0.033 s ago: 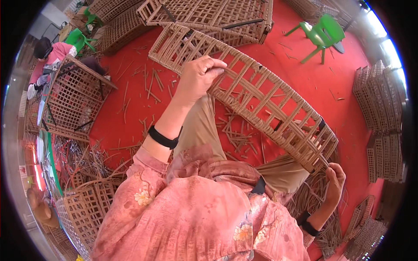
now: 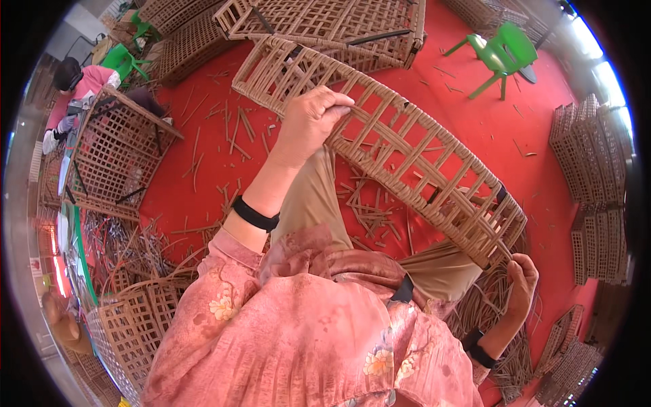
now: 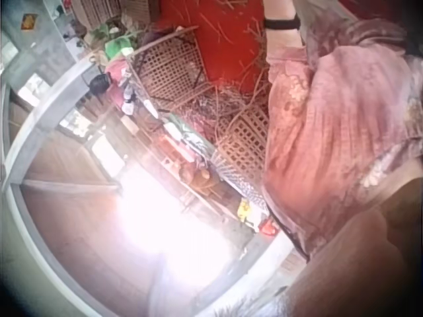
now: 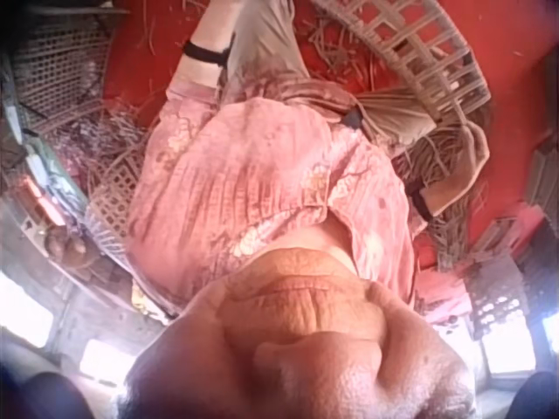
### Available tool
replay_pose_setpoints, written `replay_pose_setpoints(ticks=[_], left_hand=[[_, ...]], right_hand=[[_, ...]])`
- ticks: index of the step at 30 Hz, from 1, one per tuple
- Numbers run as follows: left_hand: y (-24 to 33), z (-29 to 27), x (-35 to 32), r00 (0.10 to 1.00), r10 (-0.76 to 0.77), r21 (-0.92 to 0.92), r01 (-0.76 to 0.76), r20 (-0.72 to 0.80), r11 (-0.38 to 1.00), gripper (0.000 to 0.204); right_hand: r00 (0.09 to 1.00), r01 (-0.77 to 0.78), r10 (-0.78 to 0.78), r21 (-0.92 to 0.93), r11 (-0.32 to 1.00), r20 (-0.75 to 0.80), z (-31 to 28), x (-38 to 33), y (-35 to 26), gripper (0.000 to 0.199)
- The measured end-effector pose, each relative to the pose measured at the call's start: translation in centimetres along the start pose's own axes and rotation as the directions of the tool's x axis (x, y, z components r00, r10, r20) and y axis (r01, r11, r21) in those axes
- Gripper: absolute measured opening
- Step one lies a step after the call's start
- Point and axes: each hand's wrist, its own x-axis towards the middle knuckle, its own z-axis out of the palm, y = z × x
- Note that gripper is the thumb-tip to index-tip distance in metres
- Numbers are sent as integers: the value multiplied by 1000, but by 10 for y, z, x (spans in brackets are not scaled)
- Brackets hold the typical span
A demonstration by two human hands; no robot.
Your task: The recorder is weaving bamboo strips into a pre-made bamboo frame to create furniture or storage components.
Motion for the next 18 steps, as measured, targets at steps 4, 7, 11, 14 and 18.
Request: replay_pose_setpoints(ticks=[4, 7, 11, 14, 18], left_hand=[[-3, 1, -2, 963, 270, 464, -237, -6, 854, 22], [-8, -1, -3, 961, 276, 553, -240, 18, 798, 20], [-2, -10, -1, 981, 192, 369, -192, 37, 909, 25], [-1, -21, 5, 995, 73, 231, -86, 66, 969, 34], [6, -39, 20, 944, -117, 295, 22, 309, 955, 44]], right_hand=[[999, -23, 24, 5, 1000, -26, 6, -2, -5, 13], [999, -41, 42, -3, 999, 20, 15, 1, -14, 9], [1000, -28, 28, -35, 999, -7, 22, 0, -17, 7], [998, -36, 30, -114, 993, -54, 38, 0, -29, 6], [997, 16, -29, -161, 987, -76, 48, 2, -27, 6]])
